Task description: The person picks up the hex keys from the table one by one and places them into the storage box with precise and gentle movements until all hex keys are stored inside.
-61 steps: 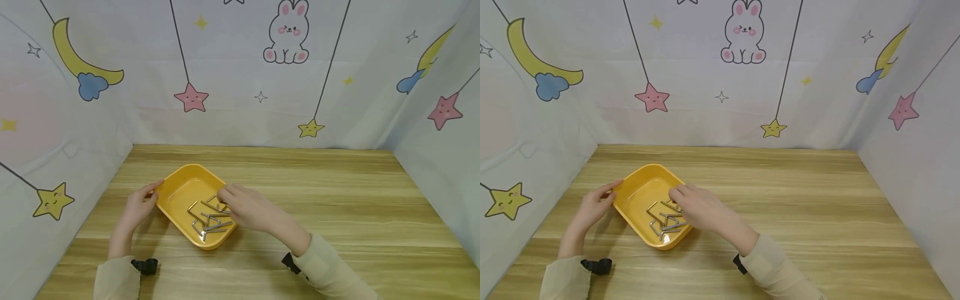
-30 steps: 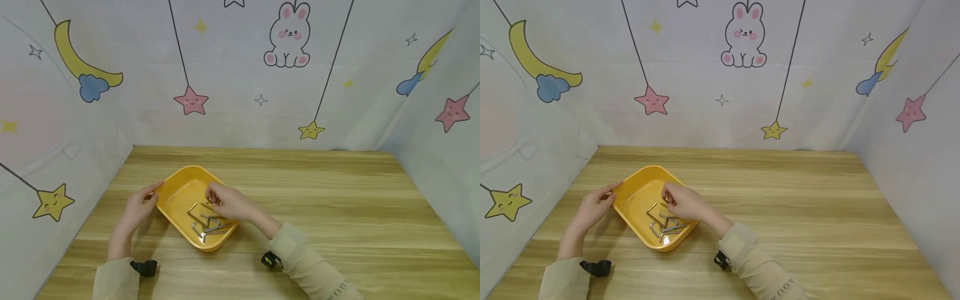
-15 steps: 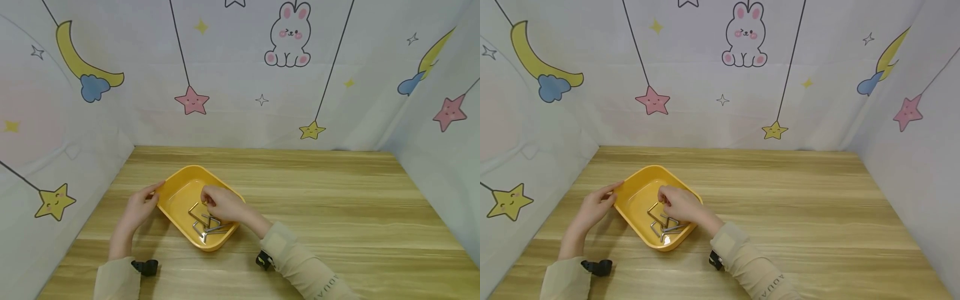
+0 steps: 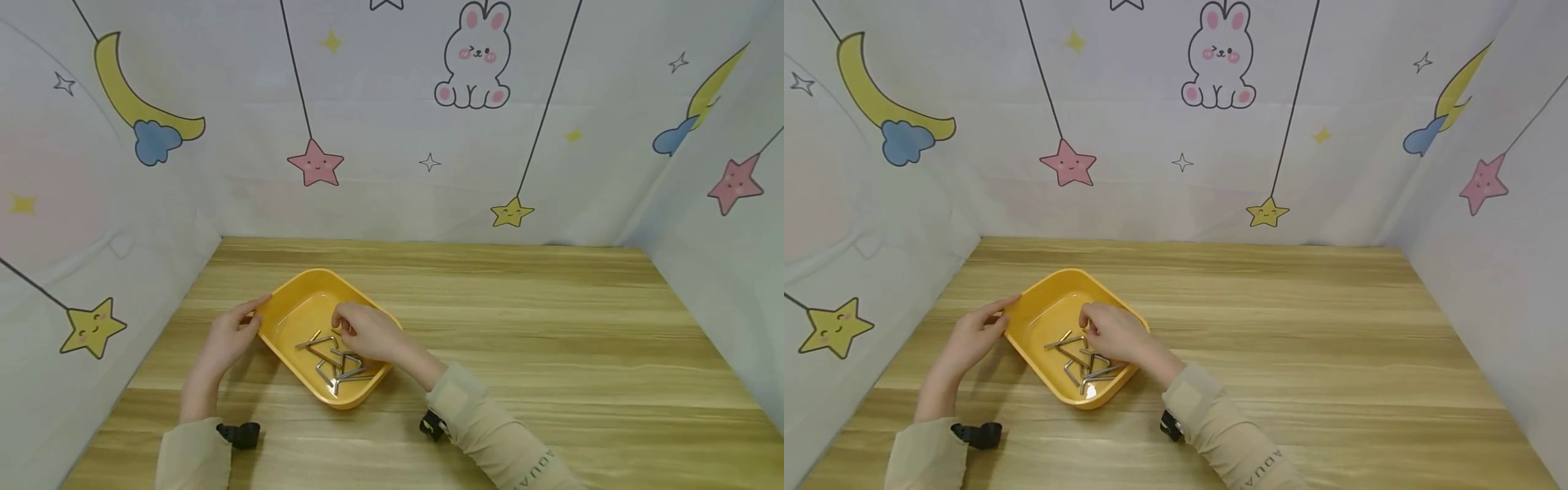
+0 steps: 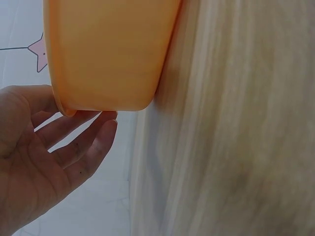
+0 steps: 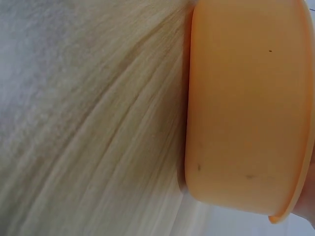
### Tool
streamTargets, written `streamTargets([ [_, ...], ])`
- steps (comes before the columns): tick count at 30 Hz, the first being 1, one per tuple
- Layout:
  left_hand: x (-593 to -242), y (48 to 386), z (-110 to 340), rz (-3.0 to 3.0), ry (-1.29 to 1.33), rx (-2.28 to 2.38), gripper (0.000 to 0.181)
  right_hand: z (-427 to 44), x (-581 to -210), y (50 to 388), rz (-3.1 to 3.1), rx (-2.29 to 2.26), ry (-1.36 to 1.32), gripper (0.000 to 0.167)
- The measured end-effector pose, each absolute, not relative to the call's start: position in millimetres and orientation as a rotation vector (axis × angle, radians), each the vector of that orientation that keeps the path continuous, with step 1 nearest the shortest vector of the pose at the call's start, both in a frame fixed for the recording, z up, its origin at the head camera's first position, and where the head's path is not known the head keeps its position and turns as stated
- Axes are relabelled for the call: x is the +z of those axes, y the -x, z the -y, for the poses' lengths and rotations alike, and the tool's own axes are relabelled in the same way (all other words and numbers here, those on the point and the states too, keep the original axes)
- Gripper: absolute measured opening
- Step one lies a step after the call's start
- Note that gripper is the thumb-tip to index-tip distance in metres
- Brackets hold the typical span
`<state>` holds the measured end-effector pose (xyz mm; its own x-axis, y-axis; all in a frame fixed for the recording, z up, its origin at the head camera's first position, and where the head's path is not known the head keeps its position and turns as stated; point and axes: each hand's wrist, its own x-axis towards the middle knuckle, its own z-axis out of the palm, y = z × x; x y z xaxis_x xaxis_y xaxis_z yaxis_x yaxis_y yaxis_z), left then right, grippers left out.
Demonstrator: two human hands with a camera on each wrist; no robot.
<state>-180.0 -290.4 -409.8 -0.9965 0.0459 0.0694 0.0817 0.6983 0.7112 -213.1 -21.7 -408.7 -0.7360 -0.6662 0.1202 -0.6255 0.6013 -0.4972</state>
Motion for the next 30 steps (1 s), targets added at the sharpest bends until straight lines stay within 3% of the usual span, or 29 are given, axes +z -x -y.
streamTargets([
  [11, -409, 180, 292, 2.848, 0.105, -1.181, 0.041, 14, -400, 208, -2.779, -0.809, 1.075, 0.009],
  [23, -410, 180, 290, 2.847, 0.112, -1.177, 0.041, -9, -391, 196, -2.859, -0.898, 1.049, 0.013],
  [30, -407, 179, 288, 2.825, 0.120, -1.189, 0.050, -28, -390, 190, -3.009, -0.913, 0.986, 0.019],
])
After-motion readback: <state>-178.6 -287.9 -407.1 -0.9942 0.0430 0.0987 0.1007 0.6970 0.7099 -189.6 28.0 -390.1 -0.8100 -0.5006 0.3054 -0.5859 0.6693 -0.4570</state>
